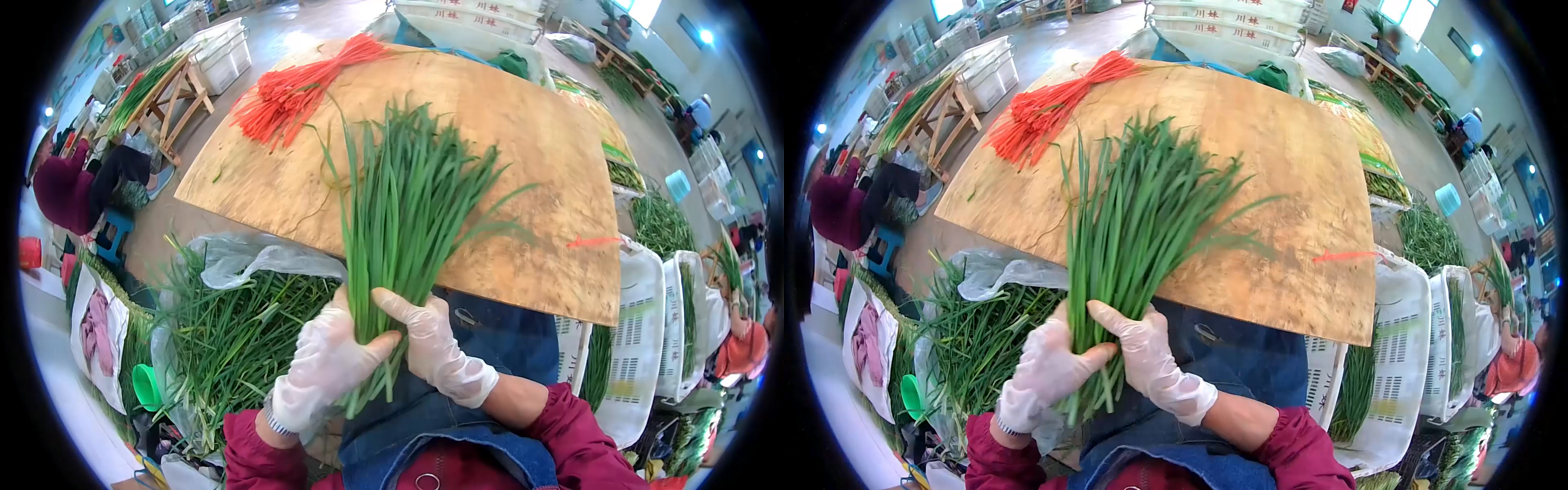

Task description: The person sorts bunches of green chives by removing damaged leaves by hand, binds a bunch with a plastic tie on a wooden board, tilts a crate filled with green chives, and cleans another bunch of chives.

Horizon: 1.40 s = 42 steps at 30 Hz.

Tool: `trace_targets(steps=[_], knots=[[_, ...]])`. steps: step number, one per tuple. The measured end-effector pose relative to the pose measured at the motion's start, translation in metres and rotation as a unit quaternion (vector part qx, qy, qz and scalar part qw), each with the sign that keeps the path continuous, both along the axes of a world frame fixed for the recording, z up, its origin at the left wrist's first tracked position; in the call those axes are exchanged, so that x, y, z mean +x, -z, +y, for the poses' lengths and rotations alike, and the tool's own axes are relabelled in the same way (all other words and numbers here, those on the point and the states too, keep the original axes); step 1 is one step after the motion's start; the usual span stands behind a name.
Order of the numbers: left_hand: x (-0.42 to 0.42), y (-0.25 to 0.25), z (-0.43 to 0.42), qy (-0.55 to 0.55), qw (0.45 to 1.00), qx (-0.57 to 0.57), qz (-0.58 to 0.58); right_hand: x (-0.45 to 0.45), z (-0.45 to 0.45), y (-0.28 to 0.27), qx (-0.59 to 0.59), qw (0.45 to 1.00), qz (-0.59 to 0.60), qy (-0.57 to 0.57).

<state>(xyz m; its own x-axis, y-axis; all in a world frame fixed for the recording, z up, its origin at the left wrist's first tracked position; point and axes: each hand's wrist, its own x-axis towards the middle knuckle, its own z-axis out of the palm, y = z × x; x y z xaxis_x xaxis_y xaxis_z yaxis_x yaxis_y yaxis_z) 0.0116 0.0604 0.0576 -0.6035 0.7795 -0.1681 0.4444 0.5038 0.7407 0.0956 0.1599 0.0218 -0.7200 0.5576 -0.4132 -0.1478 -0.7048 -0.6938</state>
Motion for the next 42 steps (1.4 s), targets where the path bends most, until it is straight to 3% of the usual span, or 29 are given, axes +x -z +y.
trace_targets(steps=[1, 3, 8, 9, 12, 15, 18, 19, 21, 25, 32, 35, 38, 42], knots=[[0.0, -0.006, -0.002, 0.004, 0.998, 0.066, 0.023, 0.0, -0.001, -0.011, 0.009, 1.0, 0.012, -0.007], [0.002, -0.031, -0.004, 0.001, 0.996, 0.092, -0.018, 0.0, 0.0, -0.028, 0.023, 0.999, 0.042, -0.009], [0.016, -0.046, -0.006, 0.012, 0.978, 0.19, 0.087, 0.008, 0.006, -0.057, 0.069, 0.993, 0.093, -0.001], [0.016, -0.042, -0.006, 0.047, 0.965, 0.206, 0.156, 0.011, 0.009, -0.058, 0.079, 0.993, 0.093, -0.006], [0.023, -0.031, 0.003, 0.037, 0.992, 0.065, 0.104, 0.018, 0.021, -0.028, 0.023, 0.996, 0.078, -0.024], [0.007, -0.002, 0.016, 0.047, 0.996, -0.016, -0.08, 0.016, 0.026, 0.002, -0.057, 0.998, 0.003, -0.028], [-0.002, 0.009, 0.016, 0.066, 0.981, -0.034, -0.178, 0.022, 0.029, 0.012, -0.079, 0.996, -0.033, -0.031], [-0.007, 0.019, 0.015, 0.069, 0.974, 0.02, -0.215, 0.025, 0.029, 0.013, -0.083, 0.995, -0.038, -0.037], [-0.013, 0.016, 0.016, -0.006, 0.914, 0.066, -0.401, 0.025, 0.029, 0.013, -0.077, 0.996, -0.031, -0.028], [-0.024, 0.017, 0.024, -0.046, 0.85, 0.105, -0.515, 0.022, 0.032, 0.017, -0.081, 0.997, -0.012, 0.0], [-0.043, 0.048, 0.029, -0.04, 0.779, 0.159, -0.606, 0.021, 0.035, 0.031, -0.05, 0.997, 0.02, 0.051], [-0.041, 0.056, 0.035, 0.0, 0.788, 0.155, -0.596, 0.018, 0.031, 0.024, -0.07, 0.996, 0.029, 0.048], [-0.015, 0.028, 0.039, 0.039, 0.864, 0.129, -0.485, 0.016, 0.025, 0.009, -0.072, 0.996, 0.031, 0.049], [0.004, 0.003, 0.039, 0.004, 0.907, 0.186, -0.378, 0.023, 0.026, -0.018, 0.034, 0.997, 0.052, 0.044]])
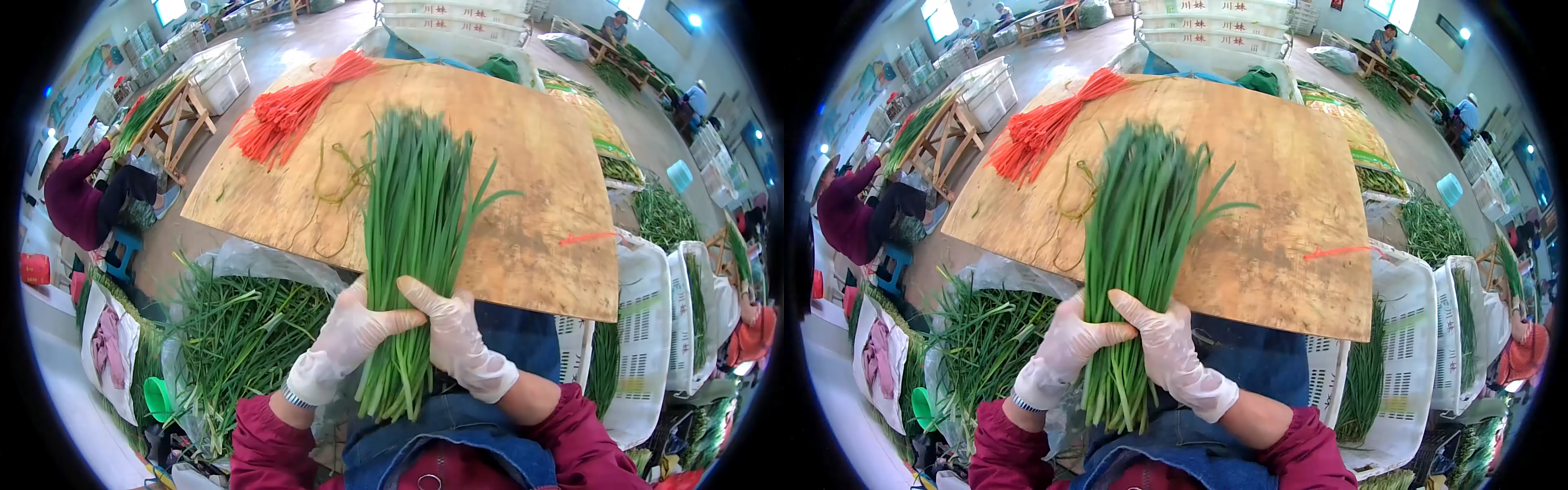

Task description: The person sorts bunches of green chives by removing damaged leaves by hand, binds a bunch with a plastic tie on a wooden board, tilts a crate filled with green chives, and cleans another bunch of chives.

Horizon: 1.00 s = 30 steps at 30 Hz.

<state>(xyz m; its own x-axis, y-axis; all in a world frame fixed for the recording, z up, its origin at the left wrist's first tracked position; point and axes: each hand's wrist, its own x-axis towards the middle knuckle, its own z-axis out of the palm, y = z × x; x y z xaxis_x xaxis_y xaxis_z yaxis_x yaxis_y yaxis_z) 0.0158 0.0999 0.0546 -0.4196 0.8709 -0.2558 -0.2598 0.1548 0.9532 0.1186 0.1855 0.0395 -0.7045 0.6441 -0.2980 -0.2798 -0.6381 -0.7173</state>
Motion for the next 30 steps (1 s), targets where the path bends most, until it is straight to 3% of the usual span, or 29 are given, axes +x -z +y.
trace_targets(steps=[7, 10, 15, 18, 23, 30], knots=[[-0.004, -0.075, 0.037, -0.04, 0.971, 0.157, 0.175, -0.004, 0.05, -0.089, 0.272, 0.957, 0.096, -0.031], [-0.01, -0.089, 0.064, -0.054, 0.95, 0.225, 0.208, -0.01, 0.072, -0.11, 0.356, 0.928, 0.105, 0.007], [-0.016, -0.089, 0.097, -0.04, 0.944, 0.265, 0.192, -0.012, 0.103, -0.112, 0.398, 0.91, 0.112, 0.019], [-0.026, -0.055, 0.115, -0.017, 0.945, 0.253, 0.207, -0.009, 0.122, -0.087, 0.423, 0.905, 0.038, 0.028], [-0.027, -0.015, 0.121, 0.017, 0.955, 0.221, 0.199, -0.008, 0.139, -0.044, 0.397, 0.916, 0.058, 0.02], [-0.023, -0.019, 0.129, -0.03, 0.965, 0.229, 0.122, -0.018, 0.133, -0.066, 0.352, 0.93, 0.089, 0.048]])
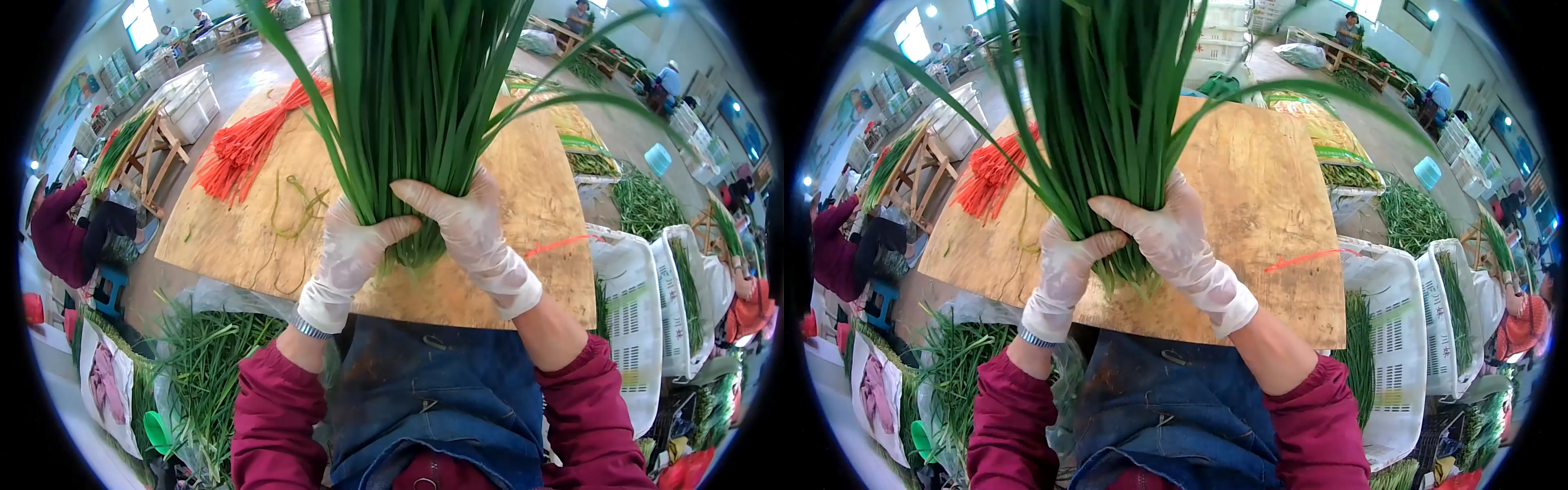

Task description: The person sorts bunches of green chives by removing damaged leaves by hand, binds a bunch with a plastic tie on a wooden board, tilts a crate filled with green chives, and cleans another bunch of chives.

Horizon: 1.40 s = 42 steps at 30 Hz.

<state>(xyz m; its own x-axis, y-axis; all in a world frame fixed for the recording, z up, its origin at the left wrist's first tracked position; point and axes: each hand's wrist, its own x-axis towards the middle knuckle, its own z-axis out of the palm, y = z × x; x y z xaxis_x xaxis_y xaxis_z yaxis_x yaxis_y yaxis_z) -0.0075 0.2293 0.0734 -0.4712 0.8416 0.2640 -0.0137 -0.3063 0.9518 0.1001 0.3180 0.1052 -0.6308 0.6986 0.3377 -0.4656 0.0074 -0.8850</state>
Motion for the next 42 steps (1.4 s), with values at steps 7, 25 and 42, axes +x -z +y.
trace_targets(steps=[7, 25, 42], knots=[[-0.005, 0.003, 0.001, -0.013, 0.995, 0.008, 0.096, 0.0, 0.004, -0.001, 0.062, 0.998, -0.031, 0.012], [0.043, -0.064, 0.045, 0.06, 0.867, -0.173, 0.463, 0.05, 0.029, -0.011, -0.108, 0.994, 0.0, 0.005], [0.131, -0.084, 0.091, 0.176, 0.932, -0.097, 0.302, 0.177, 0.061, 0.056, -0.255, 0.935, 0.245, 0.038]])
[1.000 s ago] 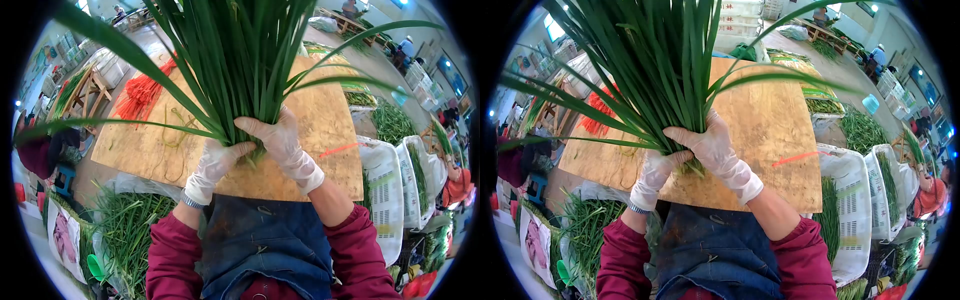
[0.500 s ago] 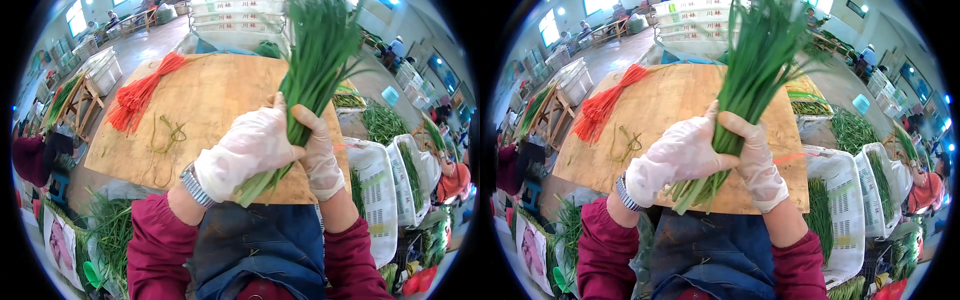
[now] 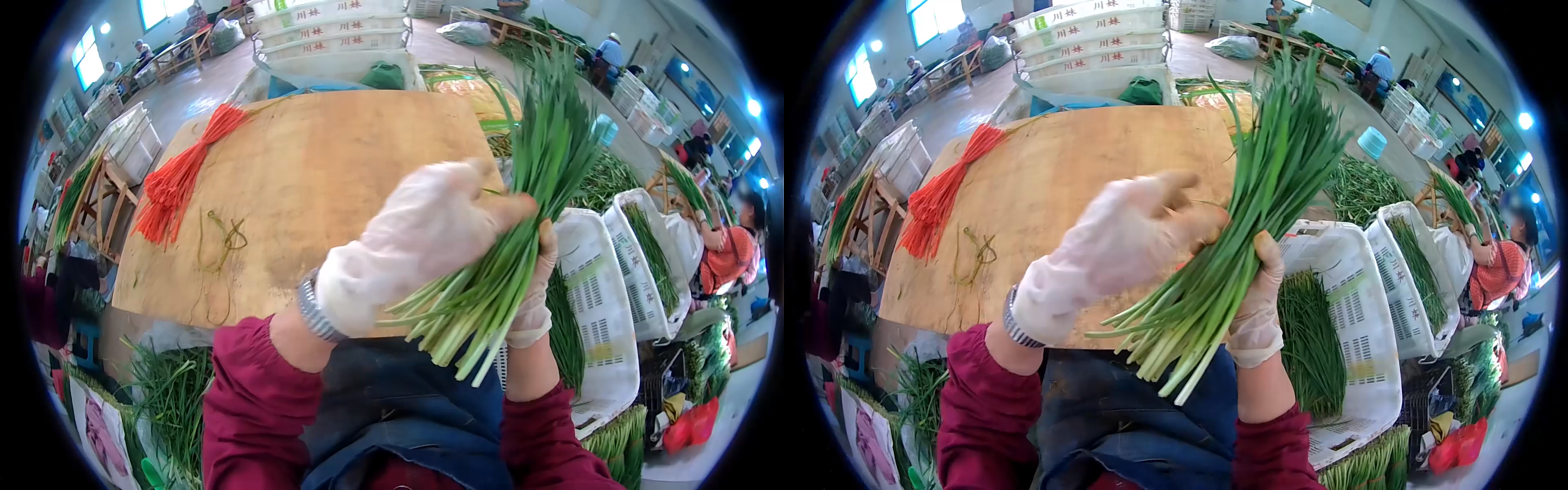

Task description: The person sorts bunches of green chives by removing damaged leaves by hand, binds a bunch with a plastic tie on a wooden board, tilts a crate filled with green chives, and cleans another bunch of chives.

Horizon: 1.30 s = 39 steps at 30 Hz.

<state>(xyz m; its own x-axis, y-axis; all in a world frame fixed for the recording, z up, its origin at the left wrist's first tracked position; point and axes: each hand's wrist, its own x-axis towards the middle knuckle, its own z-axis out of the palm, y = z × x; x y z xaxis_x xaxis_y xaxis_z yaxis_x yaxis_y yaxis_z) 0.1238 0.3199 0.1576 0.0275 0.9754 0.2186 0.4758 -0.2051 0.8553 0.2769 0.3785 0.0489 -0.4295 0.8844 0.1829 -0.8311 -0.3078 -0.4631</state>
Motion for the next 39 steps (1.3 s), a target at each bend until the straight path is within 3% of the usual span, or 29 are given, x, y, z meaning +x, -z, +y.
trace_targets(steps=[3, 5, 8, 11, 16, 25, 30, 34, 39], knots=[[-0.022, 0.035, 0.015, -0.08, 0.992, 0.006, -0.093, 0.024, 0.003, -0.005, 0.027, 0.999, 0.042, 0.019], [-0.032, 0.079, 0.021, -0.127, 0.991, 0.005, 0.052, 0.043, -0.002, -0.014, 0.032, 0.997, 0.046, 0.044], [-0.015, 0.113, 0.017, -0.081, 0.965, -0.052, 0.245, 0.081, 0.009, -0.012, 0.07, 0.996, 0.037, 0.048], [0.007, 0.158, 0.031, -0.062, 0.938, 0.02, 0.341, 0.109, 0.02, -0.01, 0.095, 0.993, -0.014, 0.063], [0.008, 0.175, 0.06, -0.053, 0.914, 0.074, 0.396, 0.117, 0.024, -0.021, 0.045, 0.986, -0.119, 0.111], [-0.064, 0.157, 0.065, -0.028, 0.883, 0.117, 0.455, 0.068, 0.07, -0.009, -0.072, 0.98, -0.186, -0.017], [-0.093, 0.159, 0.065, -0.022, 0.88, 0.095, 0.464, 0.028, 0.097, -0.001, -0.113, 0.947, -0.275, -0.118], [-0.104, 0.163, 0.065, -0.022, 0.886, 0.089, 0.455, 0.006, 0.122, 0.014, -0.091, 0.905, -0.401, -0.11], [-0.103, 0.159, 0.06, -0.033, 0.904, 0.077, 0.419, -0.019, 0.127, 0.022, -0.123, 0.875, -0.457, -0.103]])
